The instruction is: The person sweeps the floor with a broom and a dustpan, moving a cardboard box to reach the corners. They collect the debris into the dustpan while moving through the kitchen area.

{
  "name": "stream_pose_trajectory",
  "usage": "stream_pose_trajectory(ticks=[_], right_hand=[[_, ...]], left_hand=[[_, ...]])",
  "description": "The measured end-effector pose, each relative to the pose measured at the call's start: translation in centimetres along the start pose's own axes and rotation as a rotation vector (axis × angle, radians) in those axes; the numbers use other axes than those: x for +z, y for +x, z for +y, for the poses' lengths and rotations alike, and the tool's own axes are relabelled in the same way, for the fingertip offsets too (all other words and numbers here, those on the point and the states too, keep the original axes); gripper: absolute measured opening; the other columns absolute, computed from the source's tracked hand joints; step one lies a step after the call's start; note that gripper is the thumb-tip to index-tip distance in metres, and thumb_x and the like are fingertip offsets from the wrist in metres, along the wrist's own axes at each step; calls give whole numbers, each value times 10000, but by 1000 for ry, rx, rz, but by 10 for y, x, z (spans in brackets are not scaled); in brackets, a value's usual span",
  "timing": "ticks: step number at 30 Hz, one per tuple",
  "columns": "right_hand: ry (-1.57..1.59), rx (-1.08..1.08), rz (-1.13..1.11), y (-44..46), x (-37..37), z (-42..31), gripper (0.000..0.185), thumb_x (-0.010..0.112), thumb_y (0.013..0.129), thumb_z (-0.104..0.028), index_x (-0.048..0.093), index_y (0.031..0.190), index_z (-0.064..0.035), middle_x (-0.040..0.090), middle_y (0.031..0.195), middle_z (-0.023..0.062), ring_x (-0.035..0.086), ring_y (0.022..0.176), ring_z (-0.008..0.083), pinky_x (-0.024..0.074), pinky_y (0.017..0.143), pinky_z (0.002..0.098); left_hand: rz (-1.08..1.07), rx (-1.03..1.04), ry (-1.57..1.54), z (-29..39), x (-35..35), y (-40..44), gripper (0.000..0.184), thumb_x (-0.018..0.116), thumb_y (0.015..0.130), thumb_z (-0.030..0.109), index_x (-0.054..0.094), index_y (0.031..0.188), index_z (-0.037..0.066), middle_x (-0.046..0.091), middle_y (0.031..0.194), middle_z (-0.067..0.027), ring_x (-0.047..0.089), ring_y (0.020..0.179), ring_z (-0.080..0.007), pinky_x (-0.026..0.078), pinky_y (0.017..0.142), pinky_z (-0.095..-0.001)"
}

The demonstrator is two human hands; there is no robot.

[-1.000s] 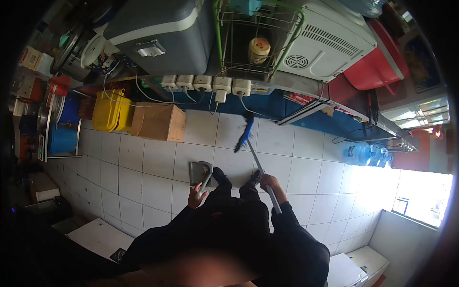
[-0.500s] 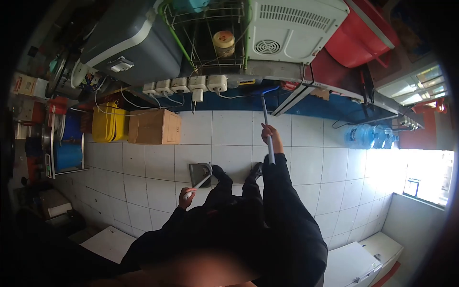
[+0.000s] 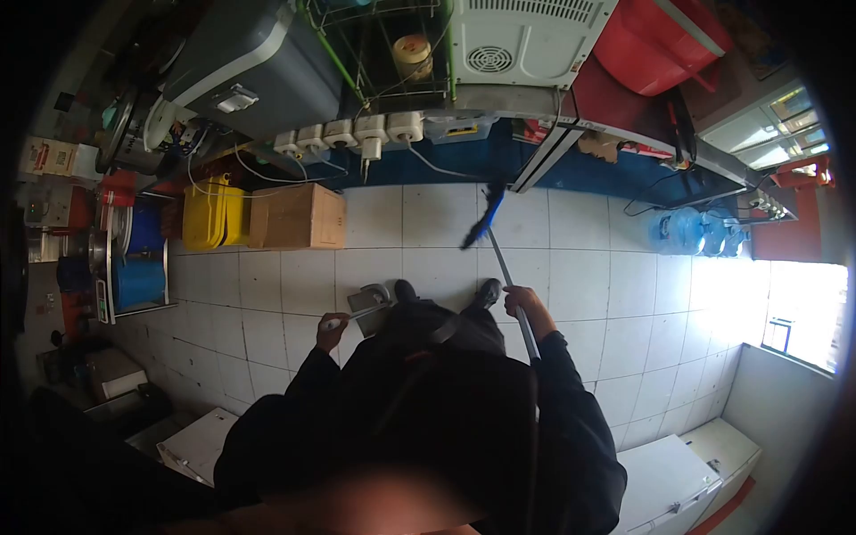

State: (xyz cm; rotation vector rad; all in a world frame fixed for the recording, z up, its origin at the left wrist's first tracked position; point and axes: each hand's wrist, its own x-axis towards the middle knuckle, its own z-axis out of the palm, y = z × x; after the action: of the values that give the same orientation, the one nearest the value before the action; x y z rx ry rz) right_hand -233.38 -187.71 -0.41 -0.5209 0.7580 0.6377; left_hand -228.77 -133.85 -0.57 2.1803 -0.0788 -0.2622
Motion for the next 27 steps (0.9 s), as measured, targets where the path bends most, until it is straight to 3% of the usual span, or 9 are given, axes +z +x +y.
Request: stream_pose_trajectory(ticks=[3, 9, 11, 12, 14, 18, 19, 23, 27], right_hand=[[-938, -127, 89, -2, 16, 36, 240, 538, 753, -169, 501, 863, 41, 476, 526, 129, 474, 417, 223, 379, 366, 345], [-537, 30, 162, 26, 169, 82, 147, 537, 751, -140, 544, 791, 2, 543, 659, 91, 513, 492, 182, 424, 446, 302], [-1289, -862, -429, 67, 176, 112, 153, 536, 727, -86, 556, 854, -4, 567, 738, 87, 541, 555, 159, 449, 496, 283], [-1278, -862, -420, 81, 191, 117, 153, 536, 727, -86, 556, 854, -4, 567, 738, 87, 541, 555, 159, 449, 496, 283], [-1096, 95, -32, 113, 223, 113, 193, 530, 682, -23, 550, 873, -2, 579, 752, 93, 564, 561, 162, 466, 524, 283], [-1335, -100, -219, 219, 229, 114, 192, 568, 630, -144, 588, 804, -68, 577, 614, 31, 570, 515, 128, 442, 469, 241], [-2066, -244, -292, 247, 236, 116, 186, 570, 635, -222, 610, 776, -108, 568, 572, -14, 558, 494, 101, 420, 434, 235], [-921, -156, 25, 260, 217, 106, 139, 554, 716, -116, 607, 820, -40, 560, 601, 46, 501, 450, 114, 389, 378, 240], [-545, -200, 110, 173, 183, 85, 311, 552, 700, -94, 540, 993, 8, 578, 669, 42, 500, 470, 120, 399, 417, 249]], left_hand=[[-104, -31, 43, -7, -21, 13, 139, 641, 663, 131, 617, 798, 111, 567, 778, -71, 546, 763, -222, 436, 676, -320], [-268, 102, 173, -37, -61, 37, 147, 625, 649, 105, 615, 796, 101, 562, 781, -82, 526, 789, -243, 427, 700, -347], [-289, 125, 122, -55, -74, 34, 163, 621, 646, 101, 607, 808, 96, 566, 778, -86, 518, 785, -259, 420, 711, -352], [-281, 176, 115, -57, -82, 34, 169, 616, 649, 100, 603, 817, 93, 566, 781, -86, 517, 786, -261, 418, 713, -354], [-282, 265, 136, -67, -94, 35, 169, 608, 656, 102, 595, 824, 90, 566, 793, -86, 515, 792, -259, 412, 719, -357], [-352, 259, 173, -68, -119, 26, 152, 610, 675, 103, 584, 824, 88, 548, 796, -83, 506, 810, -260, 410, 726, -355], [-355, 254, 180, -70, -123, 26, 152, 610, 675, 103, 584, 824, 88, 548, 796, -83, 506, 810, -260, 410, 726, -355], [-378, 260, 160, -64, -138, 22, 143, 617, 663, 86, 574, 800, 90, 540, 803, -77, 508, 813, -252, 413, 725, -344], [-546, 287, 343, -68, -138, 25, 115, 616, 652, 83, 568, 755, 90, 543, 783, -72, 513, 806, -242, 417, 718, -330]])
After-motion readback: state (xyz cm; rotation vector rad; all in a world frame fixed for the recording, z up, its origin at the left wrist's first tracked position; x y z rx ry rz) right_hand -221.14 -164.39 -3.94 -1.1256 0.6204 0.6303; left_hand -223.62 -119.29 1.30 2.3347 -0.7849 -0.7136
